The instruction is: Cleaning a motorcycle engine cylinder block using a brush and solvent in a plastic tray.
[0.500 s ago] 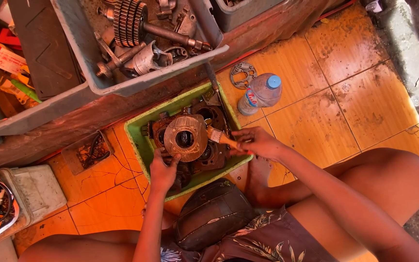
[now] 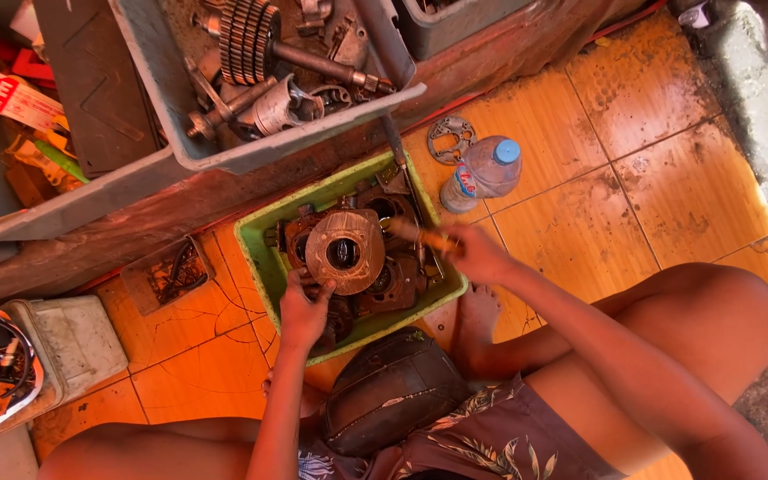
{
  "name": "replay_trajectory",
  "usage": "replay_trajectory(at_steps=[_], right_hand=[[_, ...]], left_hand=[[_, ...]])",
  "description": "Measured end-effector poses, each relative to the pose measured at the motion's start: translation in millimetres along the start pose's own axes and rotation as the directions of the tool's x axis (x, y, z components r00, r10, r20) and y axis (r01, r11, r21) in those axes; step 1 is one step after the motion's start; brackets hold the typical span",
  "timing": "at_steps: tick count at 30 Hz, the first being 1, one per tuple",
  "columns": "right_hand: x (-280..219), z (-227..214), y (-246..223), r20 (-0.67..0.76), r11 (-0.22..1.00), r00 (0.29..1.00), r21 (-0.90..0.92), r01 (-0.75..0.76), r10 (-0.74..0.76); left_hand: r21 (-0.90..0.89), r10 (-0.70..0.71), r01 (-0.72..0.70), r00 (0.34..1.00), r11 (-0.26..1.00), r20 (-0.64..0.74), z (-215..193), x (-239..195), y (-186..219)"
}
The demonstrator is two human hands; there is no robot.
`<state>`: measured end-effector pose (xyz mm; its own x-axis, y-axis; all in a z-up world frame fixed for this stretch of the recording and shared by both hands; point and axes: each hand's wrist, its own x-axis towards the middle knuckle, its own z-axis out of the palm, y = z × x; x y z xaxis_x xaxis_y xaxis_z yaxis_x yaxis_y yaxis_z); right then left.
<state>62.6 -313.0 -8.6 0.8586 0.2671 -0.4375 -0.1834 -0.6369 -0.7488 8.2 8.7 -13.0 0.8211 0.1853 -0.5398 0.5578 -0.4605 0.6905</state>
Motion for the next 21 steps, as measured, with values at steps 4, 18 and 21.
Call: replay_trajectory(at_steps=[4,18,21], right_hand=[[-7.8,36.5,7.5,0.494,0.981,0.848,-0.067,-0.181,0.19],[-7.9,18.0,-6.5,0.156,0.996,0.986,0.078,0.049,-0.061],[-4.8,33.5,20.3,0.046,0.984,0.996,0.165,0.065,-0.074]], left_hand=[[-0.012,-0.016,0.016,1.0,1.0,-0.001,-1.4,2.3,-1.7],[-0.021,-0.02,0.021,1.0,1.0,0.013,-0.7,5.8,-5.5],[-0.014,-0.016,0.016,1.0,1.0,0.011,0.3,8.1,-9.0]])
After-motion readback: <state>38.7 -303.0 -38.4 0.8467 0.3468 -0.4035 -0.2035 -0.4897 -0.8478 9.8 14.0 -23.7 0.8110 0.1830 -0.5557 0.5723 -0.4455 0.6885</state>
